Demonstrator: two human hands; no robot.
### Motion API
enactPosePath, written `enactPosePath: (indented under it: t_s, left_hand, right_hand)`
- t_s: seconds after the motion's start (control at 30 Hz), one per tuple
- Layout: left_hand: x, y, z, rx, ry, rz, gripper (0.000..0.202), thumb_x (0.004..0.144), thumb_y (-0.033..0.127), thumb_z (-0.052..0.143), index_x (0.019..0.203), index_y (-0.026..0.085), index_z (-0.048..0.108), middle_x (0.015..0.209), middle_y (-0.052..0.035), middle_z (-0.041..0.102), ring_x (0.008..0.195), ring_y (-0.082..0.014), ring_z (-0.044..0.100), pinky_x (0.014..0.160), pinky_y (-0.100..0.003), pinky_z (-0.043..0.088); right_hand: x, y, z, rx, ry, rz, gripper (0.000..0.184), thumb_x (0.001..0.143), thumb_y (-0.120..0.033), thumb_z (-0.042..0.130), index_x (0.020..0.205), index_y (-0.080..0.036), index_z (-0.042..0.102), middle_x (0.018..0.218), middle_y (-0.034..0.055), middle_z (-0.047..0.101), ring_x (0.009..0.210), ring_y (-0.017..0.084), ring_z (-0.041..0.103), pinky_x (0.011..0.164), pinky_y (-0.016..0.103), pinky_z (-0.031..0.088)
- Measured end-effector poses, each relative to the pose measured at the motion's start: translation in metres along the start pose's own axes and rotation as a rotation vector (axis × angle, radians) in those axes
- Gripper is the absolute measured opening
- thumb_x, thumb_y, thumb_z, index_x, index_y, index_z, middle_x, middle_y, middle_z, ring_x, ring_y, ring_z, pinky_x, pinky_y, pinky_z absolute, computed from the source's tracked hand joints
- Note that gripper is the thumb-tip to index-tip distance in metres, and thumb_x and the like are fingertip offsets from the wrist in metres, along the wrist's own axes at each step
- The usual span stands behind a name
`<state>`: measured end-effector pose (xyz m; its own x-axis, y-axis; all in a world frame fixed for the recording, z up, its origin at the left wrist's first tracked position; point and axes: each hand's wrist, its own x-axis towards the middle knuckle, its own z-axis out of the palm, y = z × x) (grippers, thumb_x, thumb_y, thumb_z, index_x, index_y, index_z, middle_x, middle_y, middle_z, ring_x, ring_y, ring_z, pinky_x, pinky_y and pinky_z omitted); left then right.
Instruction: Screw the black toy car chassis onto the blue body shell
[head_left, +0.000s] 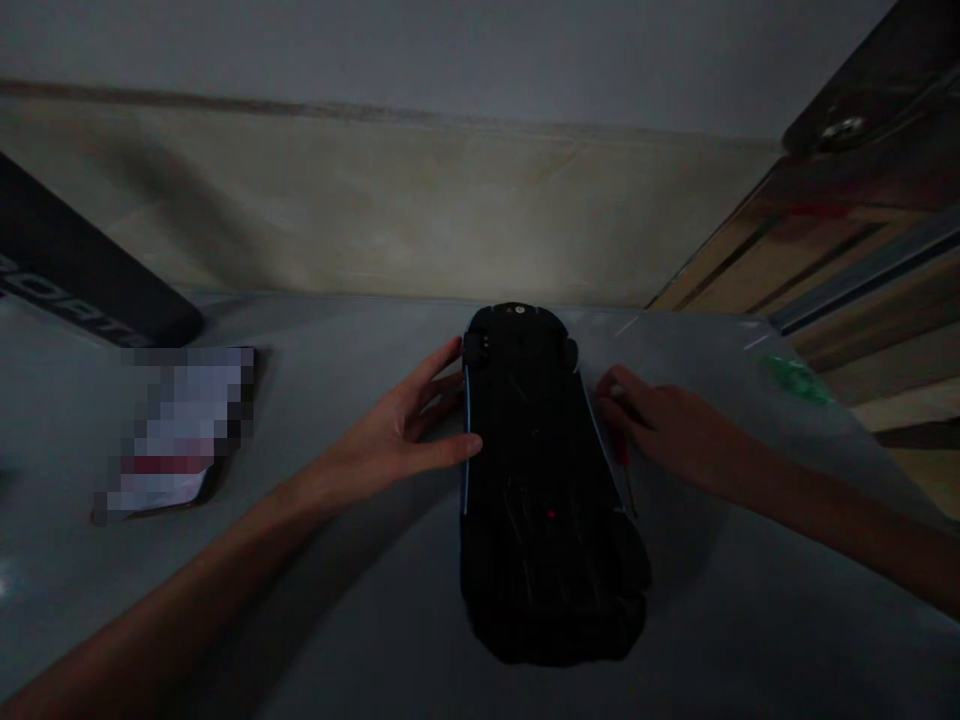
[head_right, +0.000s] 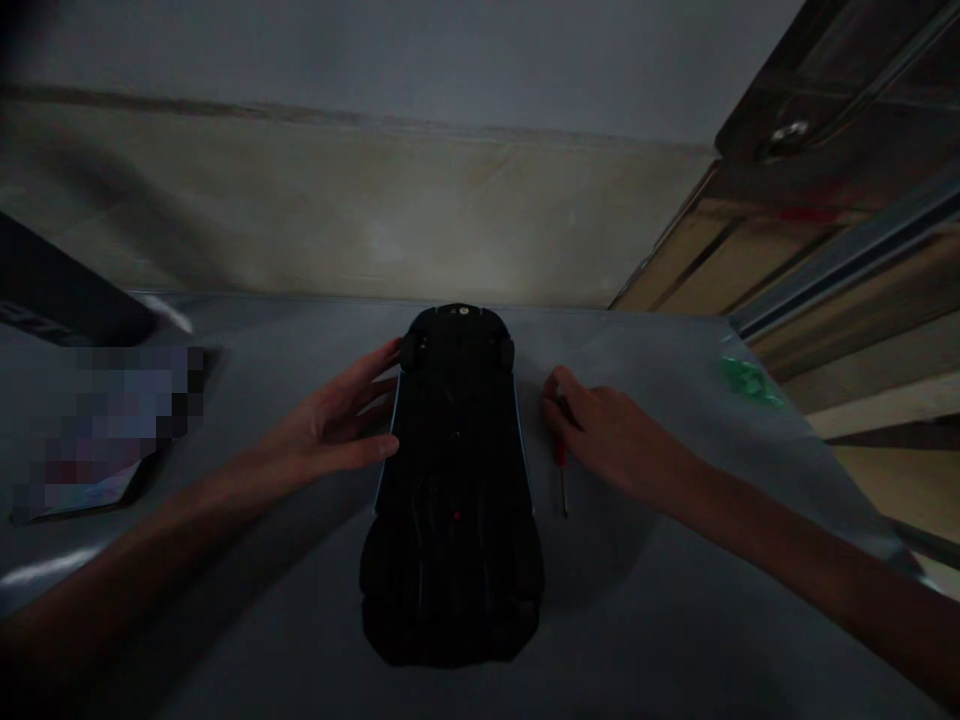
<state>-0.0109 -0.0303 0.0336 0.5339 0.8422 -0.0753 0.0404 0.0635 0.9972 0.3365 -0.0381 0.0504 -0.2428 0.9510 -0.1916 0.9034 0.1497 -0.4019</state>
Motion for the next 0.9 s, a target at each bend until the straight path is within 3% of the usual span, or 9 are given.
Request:
enactPosePath:
  t_s: [0.13, 0.23, 0.3, 0.4, 0.47, 0.57, 0.9]
  left_hand:
    - [-0.0024, 0.0052, 0.0034, 0.119, 0.131, 0.041, 0.075, 0.105, 0.044, 0.077, 0.174, 0.041, 0.046, 0.184, -0.0063, 0.051, 0.168, -0.0409, 0.051, 0.134, -0.065, 0.048]
    - [-0.0007, 0.0065, 0.0042, 0.325, 0.262, 0.166, 0.052, 0.11, 0.037, 0.065, 0.161, 0.031, 0.056, 0.173, -0.0106, 0.059, 0.154, -0.0336, 0.063, 0.13, -0.056, 0.053]
    - [0.0013, 0.0054, 0.0027, 0.499, 0.317, 0.243, 0.036, 0.109, 0.031, 0.062, 0.145, 0.024, 0.064, 0.151, -0.0128, 0.071, 0.133, -0.0286, 0.072, 0.118, -0.05, 0.06]
    - [0.0035, 0.0026, -0.0004, 0.71, 0.308, 0.239, 0.014, 0.102, 0.022, 0.061, 0.114, 0.022, 0.068, 0.109, -0.0061, 0.075, 0.099, -0.0235, 0.072, 0.093, -0.041, 0.061]
    - [0.0041, 0.0015, -0.0013, 0.772, 0.251, 0.196, 0.009, 0.098, 0.019, 0.062, 0.104, 0.023, 0.068, 0.098, -0.0027, 0.072, 0.094, -0.0231, 0.07, 0.087, -0.039, 0.058]
    - [0.0044, 0.0023, -0.0006, 0.786, 0.207, 0.17, 0.01, 0.096, 0.018, 0.061, 0.101, 0.024, 0.067, 0.096, -0.0016, 0.073, 0.096, -0.0236, 0.07, 0.088, -0.037, 0.056]
    - [0.0057, 0.0051, -0.0001, 0.817, 0.198, 0.147, 0.009, 0.096, 0.019, 0.062, 0.101, 0.025, 0.066, 0.094, -0.0009, 0.071, 0.092, -0.0234, 0.068, 0.084, -0.035, 0.053]
  right_hand:
    - [0.0034, 0.0016, -0.0015, -0.041, -0.005, 0.018, 0.019, 0.111, -0.043, 0.041, 0.109, -0.029, 0.054, 0.071, 0.0014, 0.074, 0.069, 0.028, 0.076, 0.068, 0.038, 0.047]
    - [0.0041, 0.0031, -0.0014, -0.069, -0.016, 0.021, 0.019, 0.113, -0.043, 0.042, 0.109, -0.029, 0.055, 0.07, 0.0006, 0.074, 0.067, 0.027, 0.075, 0.068, 0.038, 0.047]
    - [0.0043, 0.0046, -0.0005, -0.077, -0.017, 0.008, 0.021, 0.114, -0.043, 0.041, 0.109, -0.029, 0.056, 0.069, 0.0001, 0.073, 0.067, 0.026, 0.074, 0.068, 0.037, 0.047]
    - [0.0045, 0.0063, 0.0006, -0.086, -0.007, -0.002, 0.021, 0.114, -0.042, 0.041, 0.109, -0.029, 0.056, 0.069, 0.0008, 0.072, 0.066, 0.027, 0.074, 0.067, 0.037, 0.044]
    - [0.0046, 0.0067, 0.0008, -0.089, -0.008, -0.006, 0.02, 0.113, -0.043, 0.043, 0.108, -0.028, 0.056, 0.07, 0.0016, 0.073, 0.065, 0.027, 0.072, 0.066, 0.037, 0.043]
    - [0.0047, 0.0071, 0.0008, -0.086, -0.014, -0.006, 0.021, 0.114, -0.044, 0.043, 0.107, -0.028, 0.055, 0.07, 0.0019, 0.072, 0.064, 0.026, 0.072, 0.066, 0.037, 0.042]
    - [0.0049, 0.0071, 0.0014, -0.105, 0.01, -0.02, 0.021, 0.113, -0.043, 0.043, 0.106, -0.028, 0.055, 0.069, 0.0017, 0.071, 0.062, 0.026, 0.07, 0.064, 0.036, 0.04]
